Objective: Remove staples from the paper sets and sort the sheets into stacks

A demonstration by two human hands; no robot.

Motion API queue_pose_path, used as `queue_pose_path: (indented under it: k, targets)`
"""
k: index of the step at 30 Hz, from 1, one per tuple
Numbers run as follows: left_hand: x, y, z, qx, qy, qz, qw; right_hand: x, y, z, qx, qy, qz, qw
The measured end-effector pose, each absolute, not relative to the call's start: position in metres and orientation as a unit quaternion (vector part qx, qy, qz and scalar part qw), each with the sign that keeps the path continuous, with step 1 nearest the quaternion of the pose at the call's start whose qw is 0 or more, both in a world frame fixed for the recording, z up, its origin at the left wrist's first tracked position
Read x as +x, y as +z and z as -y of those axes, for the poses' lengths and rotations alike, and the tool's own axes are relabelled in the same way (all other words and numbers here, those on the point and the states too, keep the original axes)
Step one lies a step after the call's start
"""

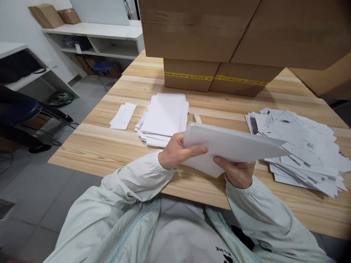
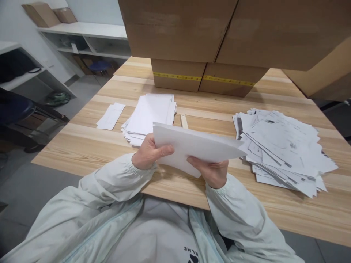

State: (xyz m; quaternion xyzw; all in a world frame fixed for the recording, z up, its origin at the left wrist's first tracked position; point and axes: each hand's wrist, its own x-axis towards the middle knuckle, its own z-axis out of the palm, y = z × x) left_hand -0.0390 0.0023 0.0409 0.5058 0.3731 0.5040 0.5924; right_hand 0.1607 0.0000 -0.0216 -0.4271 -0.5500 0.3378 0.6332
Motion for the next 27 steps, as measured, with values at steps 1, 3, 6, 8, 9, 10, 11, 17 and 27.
queue_pose_path:
  k: [1, 3, 6, 8, 9, 10, 11, 17, 27]
  targets:
    - [-0.038, 0.041, -0.002, 0.506, 0.504, -0.379, 0.589, 0.161, -0.021, 0.001, -0.428, 0.337, 0.553, 0.63]
    - [-0.036, 0.043, -0.002, 0.509, 0.507, -0.381, 0.582, 0.163, -0.02, 0.002, -0.424, 0.335, 0.556, 0.632]
    - [-0.034, 0.047, -0.001, 0.517, 0.504, -0.374, 0.582, 0.169, -0.02, 0.002, -0.421, 0.327, 0.55, 0.643]
    - [-0.034, 0.046, -0.001, 0.52, 0.502, -0.368, 0.585, 0.172, -0.02, 0.001, -0.423, 0.32, 0.549, 0.645]
    - [-0.034, 0.046, -0.001, 0.519, 0.501, -0.366, 0.588, 0.173, -0.021, 0.001, -0.424, 0.317, 0.551, 0.645]
    - [-0.034, 0.045, -0.001, 0.517, 0.501, -0.366, 0.59, 0.174, -0.021, 0.001, -0.423, 0.313, 0.554, 0.645]
    - [-0.035, 0.043, -0.001, 0.516, 0.501, -0.367, 0.59, 0.175, -0.022, 0.001, -0.423, 0.308, 0.556, 0.646]
    - [-0.03, 0.041, 0.003, 0.541, 0.512, -0.38, 0.548, 0.173, -0.021, 0.006, -0.438, 0.292, 0.532, 0.663]
    - [-0.033, 0.041, 0.004, 0.529, 0.545, -0.395, 0.517, 0.172, -0.023, 0.0, -0.421, 0.265, 0.587, 0.639]
